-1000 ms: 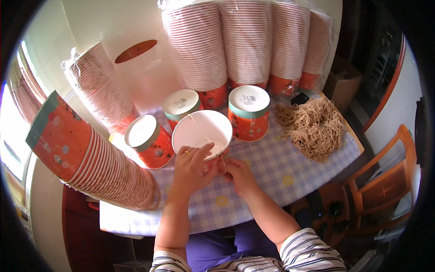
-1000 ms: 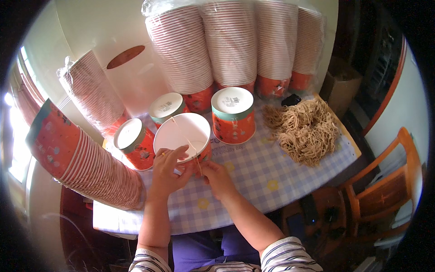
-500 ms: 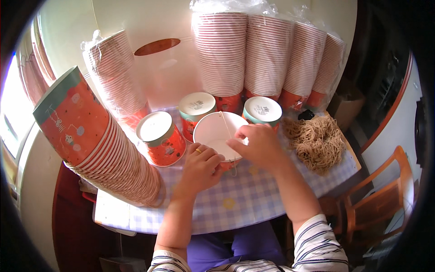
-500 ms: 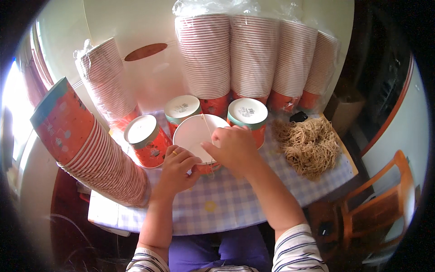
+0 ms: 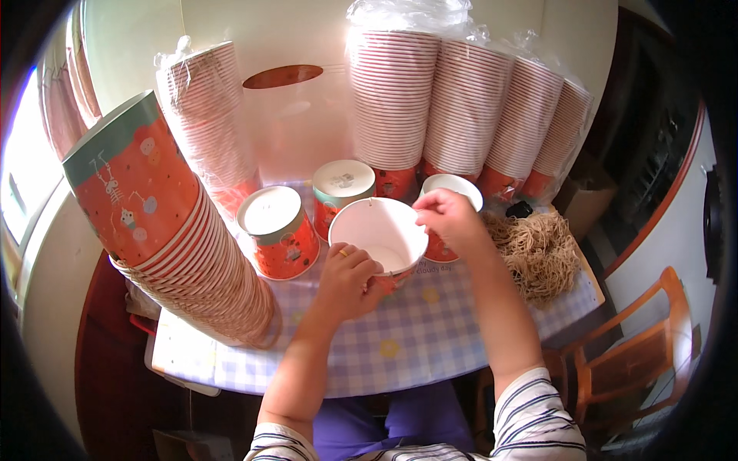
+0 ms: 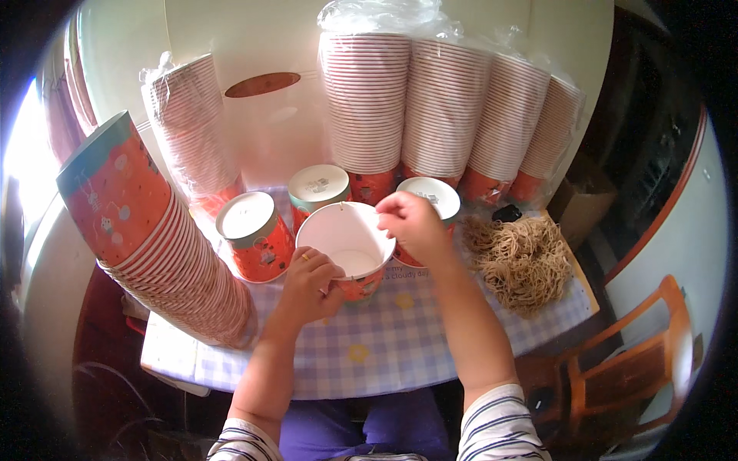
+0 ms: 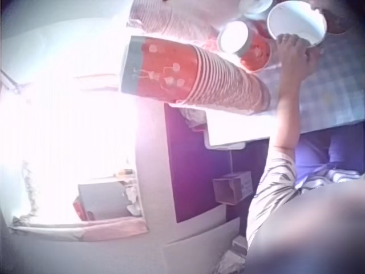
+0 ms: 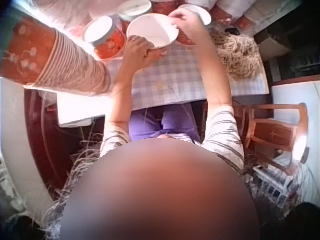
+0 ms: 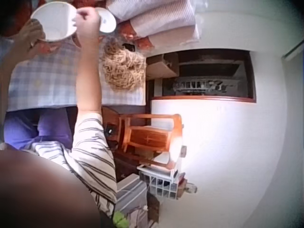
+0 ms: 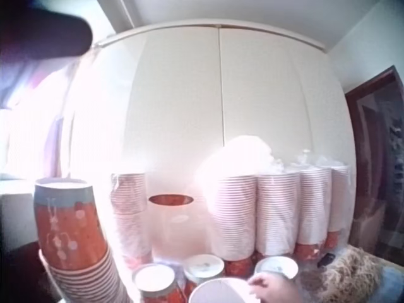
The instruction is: Bundling stacks of paper bowls using rubber bands and organizing them on a table.
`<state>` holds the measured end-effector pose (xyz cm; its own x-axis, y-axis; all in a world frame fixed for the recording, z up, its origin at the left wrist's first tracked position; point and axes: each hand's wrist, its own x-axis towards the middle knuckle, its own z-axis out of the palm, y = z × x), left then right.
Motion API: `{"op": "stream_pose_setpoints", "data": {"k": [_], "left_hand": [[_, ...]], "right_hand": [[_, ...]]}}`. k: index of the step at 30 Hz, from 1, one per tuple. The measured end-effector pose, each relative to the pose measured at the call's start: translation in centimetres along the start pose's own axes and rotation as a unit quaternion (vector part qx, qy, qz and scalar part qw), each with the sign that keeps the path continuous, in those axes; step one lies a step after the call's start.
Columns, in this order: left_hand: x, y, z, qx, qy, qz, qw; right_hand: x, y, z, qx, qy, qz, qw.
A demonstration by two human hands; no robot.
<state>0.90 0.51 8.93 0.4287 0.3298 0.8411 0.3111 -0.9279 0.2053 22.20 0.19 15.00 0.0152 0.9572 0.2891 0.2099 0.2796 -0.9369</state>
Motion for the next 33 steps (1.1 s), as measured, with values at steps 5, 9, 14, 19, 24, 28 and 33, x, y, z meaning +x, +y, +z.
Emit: {"op": "stream_pose_setpoints", "data": {"k": [5,9,14,19,24,28,33], "left_hand": [[-0.1,0.0,-0.1,-0.01,-0.002,-0.017,1.0],[0.3,0.2,0.0,-0.029,-0.008,-0.012,0.999],[0.0,-0.2,-0.1,-0.021,0.004,-0.024,0.999],[-0.1,-0.6,-0.4,-0.014,0.005,-0.032,0.999],[-0.5,-0.2,-0.5,-0.023,-0.011,-0.035,0.999],[-0.2,0.8,-0.5,-0.02,-0.001,-0.026,0.999],[0.2,1.8,-0.3,0.03,-0.012,-0.028,0.999]], "right_hand": [[-1.6,6.5,-2.5,-0.029,0.141,0.046,0.989],[-2.1,12.7,-2.3,-0.051,0.204,0.023,0.977],[-4.2,12.5,0.0,-0.037,0.16,0.143,0.976],[-6.0,10.6,-1.2,-0.121,0.053,0.12,0.984],[-6.7,6.3,-0.1,-0.25,0.145,-0.179,0.94],[-8.0,5.3,2.2,-0.242,0.104,-0.258,0.93],[-8.5,5.7,5.0,-0.303,0.151,-0.294,0.894]]}}
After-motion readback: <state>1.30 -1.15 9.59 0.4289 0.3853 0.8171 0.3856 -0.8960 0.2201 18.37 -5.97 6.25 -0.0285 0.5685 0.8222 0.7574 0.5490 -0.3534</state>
